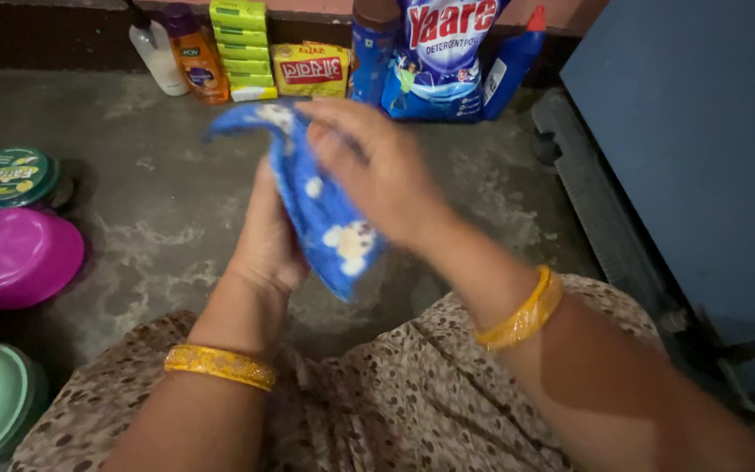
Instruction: The person wipes several household items with a blue cloth, including a purple bottle, a white pump bottle, a blue Harpic bottle, and two pink plastic lids. The items are handled one at a time and placed back on the floor.
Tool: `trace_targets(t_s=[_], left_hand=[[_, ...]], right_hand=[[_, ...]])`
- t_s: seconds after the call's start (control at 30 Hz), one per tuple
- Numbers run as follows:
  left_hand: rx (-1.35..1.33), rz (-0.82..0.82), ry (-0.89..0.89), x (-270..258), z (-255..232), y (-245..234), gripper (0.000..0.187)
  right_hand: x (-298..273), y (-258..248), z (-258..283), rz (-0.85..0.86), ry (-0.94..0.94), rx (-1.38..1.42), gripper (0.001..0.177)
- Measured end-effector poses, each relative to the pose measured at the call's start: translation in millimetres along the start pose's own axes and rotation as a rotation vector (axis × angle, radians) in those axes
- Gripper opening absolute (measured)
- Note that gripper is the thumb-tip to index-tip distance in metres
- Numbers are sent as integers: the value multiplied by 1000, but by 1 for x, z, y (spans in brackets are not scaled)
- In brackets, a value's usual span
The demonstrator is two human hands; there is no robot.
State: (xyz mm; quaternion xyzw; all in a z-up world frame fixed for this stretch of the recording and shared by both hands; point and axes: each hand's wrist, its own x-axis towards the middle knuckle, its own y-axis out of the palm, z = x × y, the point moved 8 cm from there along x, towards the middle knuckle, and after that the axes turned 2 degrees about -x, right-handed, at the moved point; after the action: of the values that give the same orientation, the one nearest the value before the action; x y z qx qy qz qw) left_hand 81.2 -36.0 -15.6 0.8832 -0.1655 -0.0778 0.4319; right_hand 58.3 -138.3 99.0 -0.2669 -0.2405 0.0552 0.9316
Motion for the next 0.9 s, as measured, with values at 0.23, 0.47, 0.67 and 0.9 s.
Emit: trace_targets(t_s=[0.23,0.47,0.67,0.9], left_hand=[[-265,130,-133,-7,5,16,70],[-97,19,20,-16,-9,19,58],[-215,-163,269,-9,-44,-11,45],[-57,-244,62,-4,-35,-15,70]], right_hand=[[-42,12,37,-31,-253,-143,46],[1,26,-82,-60,496,722,57],[-31,34,-30,-121,-76,21,54],[-36,29,21,68,-124,-196,98]])
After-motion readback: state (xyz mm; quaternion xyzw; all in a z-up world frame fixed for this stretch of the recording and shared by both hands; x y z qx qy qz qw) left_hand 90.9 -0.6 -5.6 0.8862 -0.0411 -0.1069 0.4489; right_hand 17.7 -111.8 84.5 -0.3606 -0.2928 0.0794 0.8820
